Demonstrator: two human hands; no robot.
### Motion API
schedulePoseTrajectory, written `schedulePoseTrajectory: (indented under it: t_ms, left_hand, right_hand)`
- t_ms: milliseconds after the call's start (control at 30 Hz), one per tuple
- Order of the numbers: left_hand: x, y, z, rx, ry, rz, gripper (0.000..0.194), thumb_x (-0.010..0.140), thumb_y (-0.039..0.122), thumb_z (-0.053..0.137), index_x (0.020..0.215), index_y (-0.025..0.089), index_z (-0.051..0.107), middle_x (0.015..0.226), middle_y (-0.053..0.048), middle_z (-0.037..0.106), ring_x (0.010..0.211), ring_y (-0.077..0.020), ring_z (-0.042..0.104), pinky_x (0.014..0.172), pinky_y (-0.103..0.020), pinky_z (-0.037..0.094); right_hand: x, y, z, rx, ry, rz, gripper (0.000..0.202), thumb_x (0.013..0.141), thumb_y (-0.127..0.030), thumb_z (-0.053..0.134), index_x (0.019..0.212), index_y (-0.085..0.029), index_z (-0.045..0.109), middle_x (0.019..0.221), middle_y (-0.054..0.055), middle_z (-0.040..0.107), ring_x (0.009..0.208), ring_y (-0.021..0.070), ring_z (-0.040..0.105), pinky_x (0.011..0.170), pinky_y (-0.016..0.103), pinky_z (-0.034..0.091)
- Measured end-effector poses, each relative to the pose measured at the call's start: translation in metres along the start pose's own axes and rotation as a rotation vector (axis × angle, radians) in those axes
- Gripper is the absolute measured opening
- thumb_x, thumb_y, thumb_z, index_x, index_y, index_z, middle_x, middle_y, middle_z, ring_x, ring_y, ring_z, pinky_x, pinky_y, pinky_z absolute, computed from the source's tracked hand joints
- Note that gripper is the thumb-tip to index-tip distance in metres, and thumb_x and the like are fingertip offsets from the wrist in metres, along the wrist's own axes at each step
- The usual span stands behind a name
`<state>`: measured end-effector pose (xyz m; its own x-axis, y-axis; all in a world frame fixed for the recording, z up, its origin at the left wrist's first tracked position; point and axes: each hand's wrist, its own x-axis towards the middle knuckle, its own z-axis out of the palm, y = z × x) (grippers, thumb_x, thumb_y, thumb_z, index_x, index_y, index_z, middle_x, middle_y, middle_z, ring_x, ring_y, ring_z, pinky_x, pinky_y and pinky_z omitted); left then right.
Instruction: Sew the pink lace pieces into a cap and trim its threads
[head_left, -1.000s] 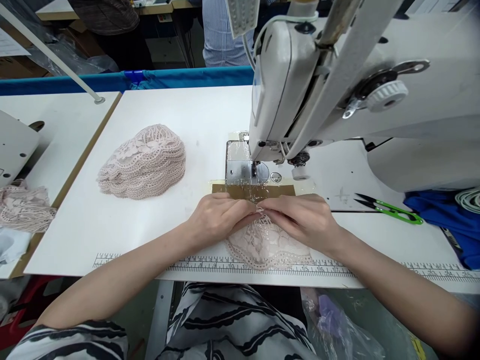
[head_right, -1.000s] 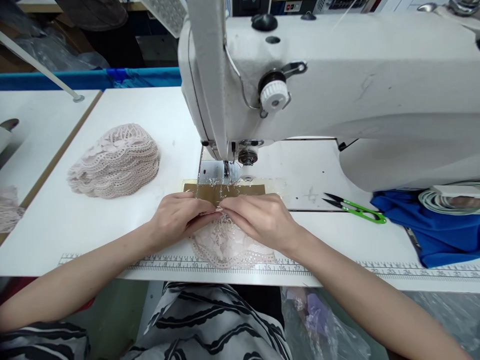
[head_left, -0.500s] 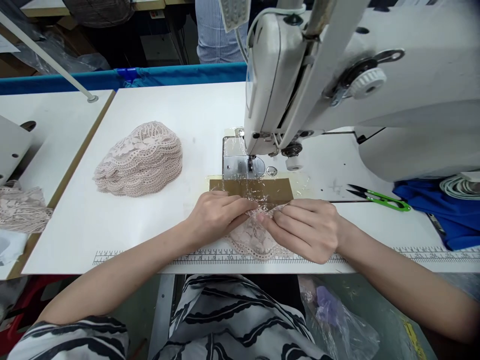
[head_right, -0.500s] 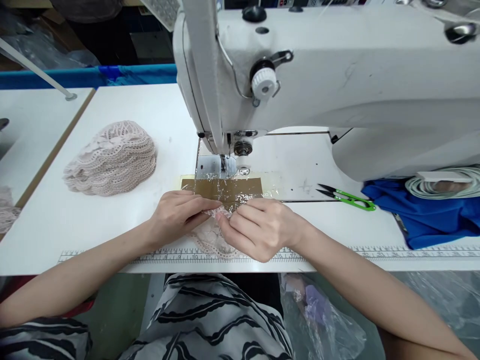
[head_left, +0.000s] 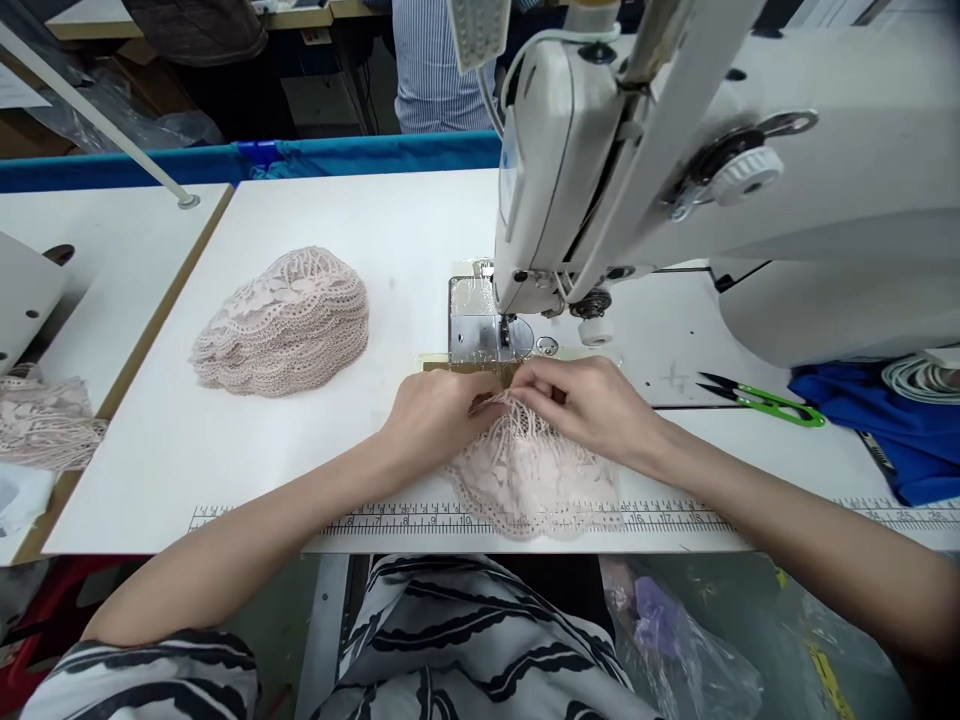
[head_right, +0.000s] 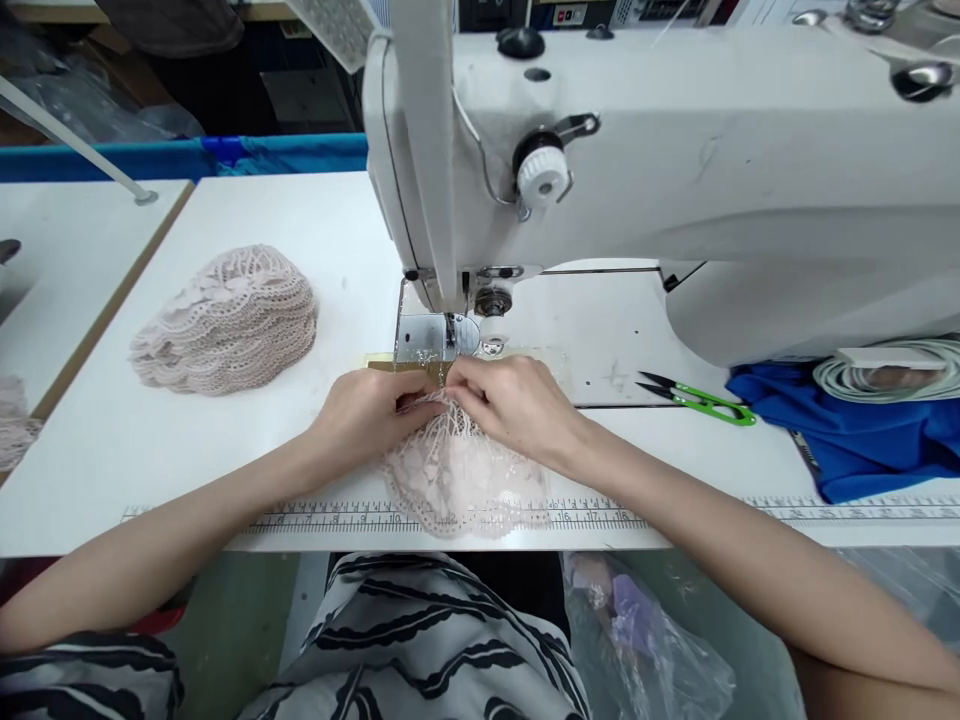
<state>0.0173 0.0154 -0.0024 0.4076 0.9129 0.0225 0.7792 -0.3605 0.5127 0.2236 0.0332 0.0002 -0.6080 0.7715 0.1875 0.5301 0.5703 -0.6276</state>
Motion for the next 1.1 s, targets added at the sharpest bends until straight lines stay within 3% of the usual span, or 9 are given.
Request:
schedulePoseTrajectory:
  t_ms: [133,233,333,433,567,733,900,1000,1100]
  left_hand:
    - [-0.002,-0.006,0.013,0.229,0.219,0.107,0.035,0.085,0.031,0.076,0.113,0.017,0.061,0.088,-0.002,0.073,0.066,-0.0167,0.063,0.052,-0.028,0.037]
    - [-0.006,-0.007,0.016,0.443,0.396,0.364,0.022,0.090,0.024,0.070,0.109,0.015,0.063,0.099,-0.006,0.074,0.083,-0.0210,0.067,0.073,-0.037,0.046]
    - [-0.009,-0.005,0.016,0.570,0.488,0.550,0.012,0.093,0.011,0.062,0.102,0.016,0.067,0.101,-0.003,0.077,0.085,-0.0193,0.066,0.087,-0.041,0.043]
    - [-0.013,-0.002,0.016,0.625,0.451,0.597,0.015,0.095,0.010,0.059,0.101,0.017,0.070,0.112,-0.001,0.077,0.090,-0.0177,0.067,0.090,-0.041,0.042]
    - [-0.018,0.000,0.015,0.667,0.339,0.540,0.023,0.101,0.029,0.057,0.115,0.015,0.069,0.122,-0.003,0.075,0.103,-0.0193,0.067,0.091,-0.041,0.041]
    - [-0.020,-0.001,0.013,0.596,0.304,0.527,0.028,0.101,0.031,0.057,0.118,0.013,0.070,0.121,-0.004,0.075,0.111,-0.0222,0.067,0.093,-0.044,0.041]
    - [-0.010,-0.007,0.012,0.551,0.298,0.497,0.028,0.101,0.032,0.056,0.118,0.015,0.070,0.124,-0.004,0.074,0.116,-0.0239,0.066,0.095,-0.046,0.039]
    - [-0.002,-0.010,0.013,0.538,0.297,0.479,0.029,0.101,0.033,0.055,0.120,0.015,0.069,0.125,-0.003,0.073,0.118,-0.0247,0.065,0.096,-0.047,0.037]
    - [0.000,-0.011,0.013,0.549,0.283,0.470,0.032,0.102,0.034,0.052,0.124,0.015,0.067,0.125,-0.003,0.073,0.119,-0.0247,0.064,0.096,-0.047,0.037]
  right_hand:
    - [0.008,0.019,0.015,-0.121,0.084,0.025,0.018,0.097,-0.021,0.056,0.093,-0.018,0.073,0.068,-0.002,0.070,0.053,0.0108,0.059,0.052,0.025,0.043]
    - [0.007,0.022,0.018,-0.176,0.153,0.029,0.018,0.095,-0.022,0.058,0.094,-0.020,0.076,0.083,0.000,0.077,0.065,0.0140,0.066,0.056,0.027,0.046]
    - [0.007,0.023,0.017,-0.188,0.165,0.036,0.018,0.095,-0.023,0.059,0.094,-0.020,0.077,0.090,0.002,0.078,0.075,0.0172,0.069,0.062,0.029,0.048]
    - [0.008,0.025,0.018,-0.200,0.167,0.041,0.019,0.096,-0.023,0.058,0.094,-0.020,0.077,0.087,0.003,0.077,0.076,0.0187,0.068,0.064,0.031,0.048]
    - [0.009,0.028,0.020,-0.247,0.176,0.013,0.022,0.098,-0.027,0.056,0.102,-0.019,0.076,0.086,0.005,0.075,0.075,0.0190,0.066,0.065,0.031,0.047]
    - [0.001,0.026,0.006,-0.591,0.084,-0.128,0.036,0.103,-0.039,0.048,0.124,-0.020,0.070,0.096,0.009,0.073,0.082,0.0234,0.062,0.071,0.037,0.043]
    - [-0.007,0.022,-0.017,-1.010,0.204,0.088,0.042,0.102,-0.037,0.046,0.081,-0.016,0.075,0.076,0.012,0.069,0.074,0.0265,0.060,0.069,0.041,0.038]
    - [-0.009,0.017,-0.012,-0.900,0.223,-0.137,0.030,0.101,-0.024,0.049,0.093,-0.016,0.076,0.085,0.008,0.075,0.077,0.0230,0.062,0.072,0.039,0.040]
    - [-0.010,0.011,0.004,-0.789,0.174,-0.286,0.028,0.101,-0.016,0.049,0.119,-0.013,0.070,0.118,0.006,0.075,0.096,0.0215,0.064,0.075,0.036,0.040]
